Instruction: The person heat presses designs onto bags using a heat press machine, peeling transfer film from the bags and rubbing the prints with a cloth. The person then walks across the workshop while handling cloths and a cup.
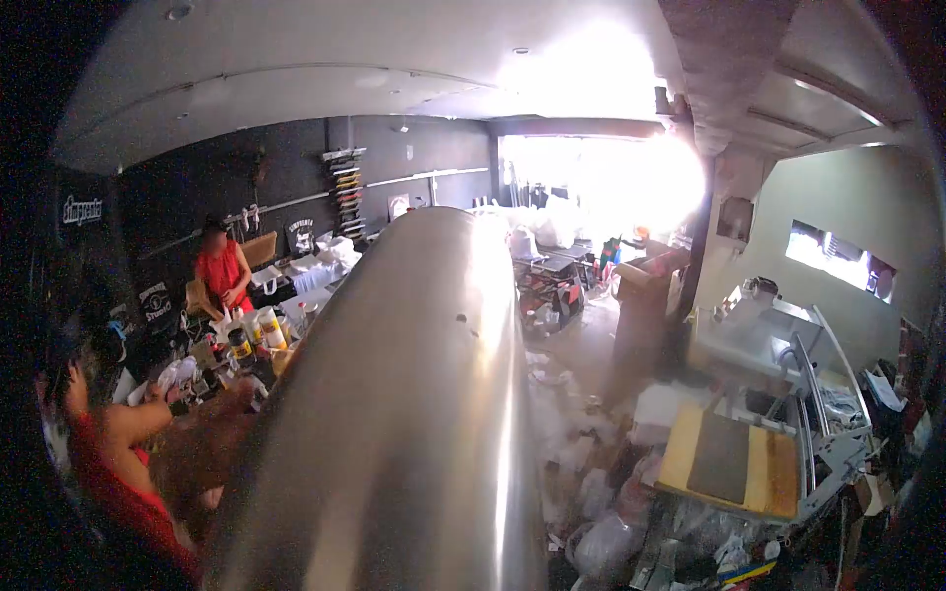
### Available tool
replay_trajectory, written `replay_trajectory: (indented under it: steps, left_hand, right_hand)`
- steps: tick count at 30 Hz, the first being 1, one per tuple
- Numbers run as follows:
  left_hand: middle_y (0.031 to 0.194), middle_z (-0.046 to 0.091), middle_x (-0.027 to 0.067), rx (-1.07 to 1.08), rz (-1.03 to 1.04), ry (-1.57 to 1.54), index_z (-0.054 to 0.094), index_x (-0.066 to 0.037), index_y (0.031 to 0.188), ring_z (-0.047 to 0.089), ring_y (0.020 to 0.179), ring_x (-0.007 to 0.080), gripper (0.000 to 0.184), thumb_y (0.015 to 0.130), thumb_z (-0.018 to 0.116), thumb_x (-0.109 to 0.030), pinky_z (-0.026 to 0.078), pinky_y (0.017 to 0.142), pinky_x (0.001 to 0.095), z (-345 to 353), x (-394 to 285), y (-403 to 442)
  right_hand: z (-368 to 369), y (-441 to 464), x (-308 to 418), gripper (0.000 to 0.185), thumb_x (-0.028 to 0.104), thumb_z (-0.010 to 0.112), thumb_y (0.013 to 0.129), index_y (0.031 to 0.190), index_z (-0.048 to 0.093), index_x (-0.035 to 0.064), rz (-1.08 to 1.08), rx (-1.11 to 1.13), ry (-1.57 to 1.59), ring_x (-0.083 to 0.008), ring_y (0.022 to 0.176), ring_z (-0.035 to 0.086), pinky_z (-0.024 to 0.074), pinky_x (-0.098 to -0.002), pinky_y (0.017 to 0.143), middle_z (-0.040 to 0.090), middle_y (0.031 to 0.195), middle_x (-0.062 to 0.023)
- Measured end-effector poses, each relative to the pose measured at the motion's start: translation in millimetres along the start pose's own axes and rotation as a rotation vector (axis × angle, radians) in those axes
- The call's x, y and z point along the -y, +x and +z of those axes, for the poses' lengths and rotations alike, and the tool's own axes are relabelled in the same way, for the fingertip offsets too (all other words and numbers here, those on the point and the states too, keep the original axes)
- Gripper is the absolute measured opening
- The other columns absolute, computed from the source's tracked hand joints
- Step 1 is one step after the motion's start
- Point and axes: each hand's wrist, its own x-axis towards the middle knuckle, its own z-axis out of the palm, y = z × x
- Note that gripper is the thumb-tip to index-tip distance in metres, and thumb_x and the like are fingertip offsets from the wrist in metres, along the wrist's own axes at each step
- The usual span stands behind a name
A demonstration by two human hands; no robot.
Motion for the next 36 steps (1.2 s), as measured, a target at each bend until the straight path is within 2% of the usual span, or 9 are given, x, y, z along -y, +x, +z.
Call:
replay_trajectory:
  steps: [20,23,25,27,29,32,34,35,36]
  left_hand:
    - [0.112,0.069,0.016,0.09,-0.272,-0.297,0.066,-0.005,0.08,0.07,0.1,0.0275,0.02,0.072,0.077,-0.02,0.057,0.087,0.0423,49.6,27.6,-15.6]
    - [0.112,0.068,0.0154,0.236,-0.308,-0.301,0.067,-0.004,0.082,0.07,0.097,0.0263,0.025,0.072,0.08,-0.023,0.057,0.082,0.0401,93.2,68.5,-45.7]
    - [0.108,0.068,0.0133,0.351,-0.291,-0.162,0.068,-0.004,0.084,0.07,0.09,0.0262,0.033,0.072,0.083,-0.031,0.056,0.072,0.0384,141.3,115.0,-95.2]
    - [0.102,0.067,0.0107,0.422,-0.442,-0.042,0.07,-0.005,0.085,0.069,0.083,0.0283,0.039,0.07,0.085,-0.038,0.054,0.067,0.039,193.4,146.0,-171.8]
    - [0.098,0.065,0.009,0.505,-0.534,0.082,0.071,-0.006,0.086,0.067,0.079,0.0307,0.041,0.069,0.084,-0.041,0.054,0.066,0.0409,231.5,167.0,-247.9]
    - [0.095,0.061,0.0088,0.614,-0.638,0.195,0.07,-0.006,0.087,0.065,0.081,0.0327,0.038,0.071,0.082,-0.039,0.053,0.069,0.0442,254.4,171.6,-347.0]
    - [0.097,0.059,0.0102,0.641,-0.712,0.226,0.07,-0.006,0.089,0.065,0.083,0.0335,0.037,0.072,0.081,-0.036,0.053,0.07,0.045,253.7,165.3,-383.2]
    - [0.1,0.058,0.0117,0.668,-0.793,0.262,0.069,-0.006,0.091,0.065,0.086,0.0344,0.036,0.072,0.08,-0.034,0.053,0.071,0.0457,250.9,161.2,-396.5]
    - [0.1,0.058,0.0117,0.672,-0.794,0.26,0.069,-0.006,0.091,0.065,0.086,0.0344,0.036,0.072,0.08,-0.034,0.053,0.071,0.0457,247.8,158.1,-405.7]
  right_hand:
    - [-20.9,-32.5,-50.2,0.034,0.032,0.067,0.089,0.101,0.072,0.0001,-0.061,-0.196,0.146,-0.0133,0.063,0.056,0.0452,-0.0321,0.057,0.062,0.069,-0.0031]
    - [-28.0,-93.4,89.0,0.035,0.028,0.065,0.091,0.111,0.069,-0.001,-0.099,-0.092,0.505,-0.0152,0.069,0.06,0.0488,-0.0324,0.06,0.066,0.082,-0.0055]
    - [-20.3,-83.1,118.6,0.04,0.029,0.064,0.094,0.122,0.065,0.0006,-0.266,0.074,0.405,-0.0155,0.09,0.063,0.0508,-0.0288,0.079,0.07,0.106,-0.0096]
    - [-8.7,-116.2,190.0,0.027,0.018,0.061,0.097,0.118,0.068,0.0018,-0.252,0.219,0.639,-0.0072,0.072,0.058,0.0463,-0.0225,0.064,0.067,0.087,-0.0025]
    - [3.7,-130.3,236.5,0.028,0.019,0.059,0.099,0.123,0.066,0.0054,-0.251,0.363,0.705,-0.0063,0.073,0.058,0.0469,-0.0236,0.063,0.065,0.085,0.0007]
    - [49.9,-88.4,214.7,0.031,0.031,0.06,0.099,0.12,0.067,0.0096,-0.205,0.433,0.728,-0.0059,0.069,0.057,0.0469,-0.025,0.06,0.063,0.081,0.0036]
    - [75.6,-72.1,208.1,0.048,0.052,0.061,0.093,0.106,0.068,0.0065,0.095,0.487,0.818,-0.013,0.069,0.065,0.0485,-0.0274,0.054,0.067,0.08,-0.0027]
    - [76.8,-85.5,219.9,0.049,0.059,0.061,0.09,0.095,0.067,0.0103,0.2,0.44,0.787,-0.0136,0.056,0.062,0.0423,-0.0274,0.042,0.063,0.07,-0.0009]
    - [80.9,-84.0,213.5,0.049,0.059,0.061,0.09,0.095,0.067,0.0103,0.203,0.438,0.79,-0.0136,0.056,0.062,0.0423,-0.0274,0.042,0.063,0.07,-0.0009]
